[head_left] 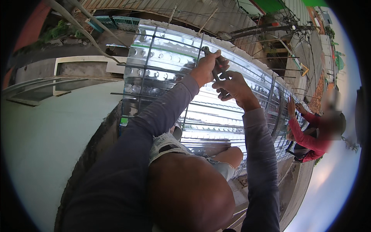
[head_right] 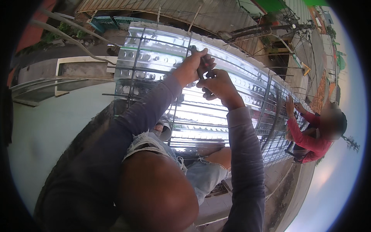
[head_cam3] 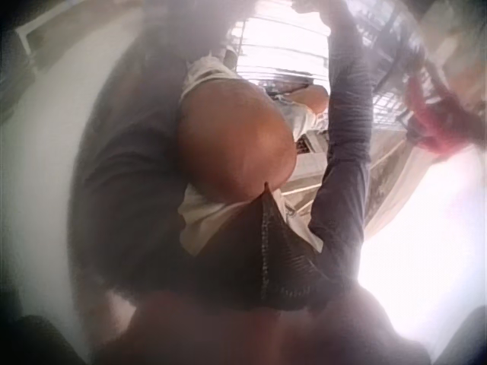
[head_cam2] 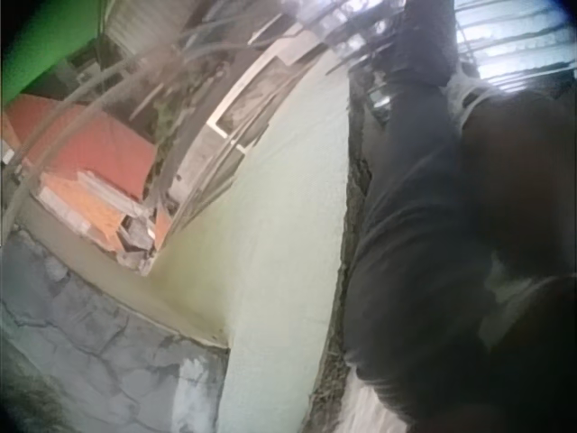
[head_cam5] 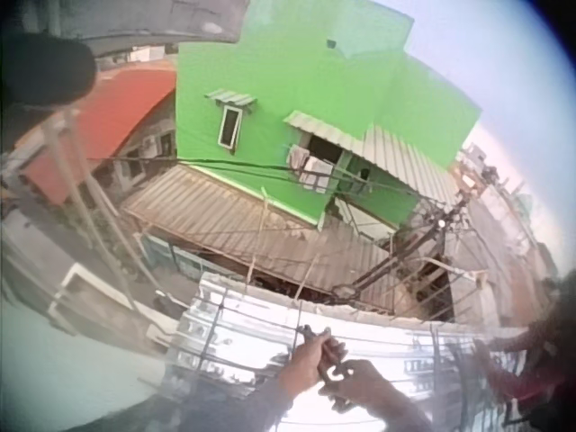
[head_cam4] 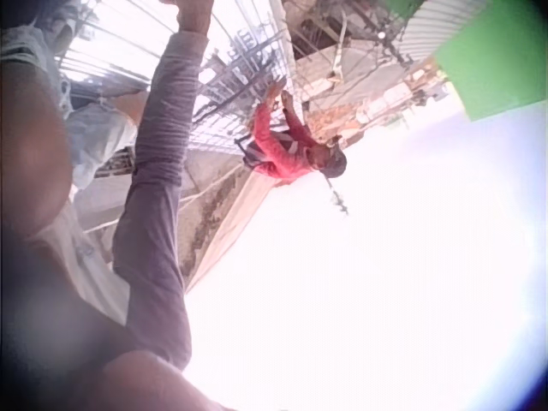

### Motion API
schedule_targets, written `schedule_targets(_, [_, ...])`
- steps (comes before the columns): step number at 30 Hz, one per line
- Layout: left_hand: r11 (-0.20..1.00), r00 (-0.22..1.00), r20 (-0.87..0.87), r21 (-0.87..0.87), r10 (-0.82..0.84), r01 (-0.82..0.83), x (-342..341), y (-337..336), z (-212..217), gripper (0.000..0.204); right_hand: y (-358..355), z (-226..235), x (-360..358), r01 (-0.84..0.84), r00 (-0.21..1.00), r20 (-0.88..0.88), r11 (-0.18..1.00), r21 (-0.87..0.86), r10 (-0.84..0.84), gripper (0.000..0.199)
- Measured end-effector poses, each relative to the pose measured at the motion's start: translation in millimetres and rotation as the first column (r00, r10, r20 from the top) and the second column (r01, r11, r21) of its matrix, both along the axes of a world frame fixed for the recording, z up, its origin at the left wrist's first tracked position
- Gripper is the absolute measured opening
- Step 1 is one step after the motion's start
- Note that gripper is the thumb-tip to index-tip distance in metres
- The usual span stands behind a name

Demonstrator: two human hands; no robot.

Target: The person uses pliers to twist and secure wire ties at the intersections of a metal grid structure. They repeatedly position the wires and twist them to fasten the grid components together.

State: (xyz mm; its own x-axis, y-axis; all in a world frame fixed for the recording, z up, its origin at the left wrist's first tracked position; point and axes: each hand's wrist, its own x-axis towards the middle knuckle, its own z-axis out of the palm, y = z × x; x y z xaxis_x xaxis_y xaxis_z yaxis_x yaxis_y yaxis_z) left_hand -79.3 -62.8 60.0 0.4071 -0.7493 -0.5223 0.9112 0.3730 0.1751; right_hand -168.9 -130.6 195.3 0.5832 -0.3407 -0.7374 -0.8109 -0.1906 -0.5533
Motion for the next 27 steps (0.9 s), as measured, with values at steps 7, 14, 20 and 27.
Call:
schedule_targets(7, [0.921, 0.772, 0.531, 0.345, -0.349, 0.179, -36, 28, 41, 0.033, 55, -43, -61, -0.082, 0.996, -0.032, 0.661, -0.746, 0.087, 0.047])
schedule_targets(14, [0.724, 0.089, 0.721, 0.669, -0.687, 0.168, -105, 54, 8, 0.041, 129, -70, -144, -0.135, 0.989, -0.145, 0.543, -0.829, 0.025, 0.037])
schedule_targets(20, [0.68, -0.35, 0.712, 0.696, -0.609, 0.233, -165, 82, -32, 0.023, 173, -76, -201, -0.032, 0.993, -0.11, 0.823, -0.568, -0.037, 0.047])
schedule_targets(27, [0.553, -0.426, 0.603, 0.795, -0.675, 0.249, -169, 109, -47, 0.028, 173, -80, -240, -0.062, 0.994, -0.108, 0.955, -0.291, 0.032, 0.109])
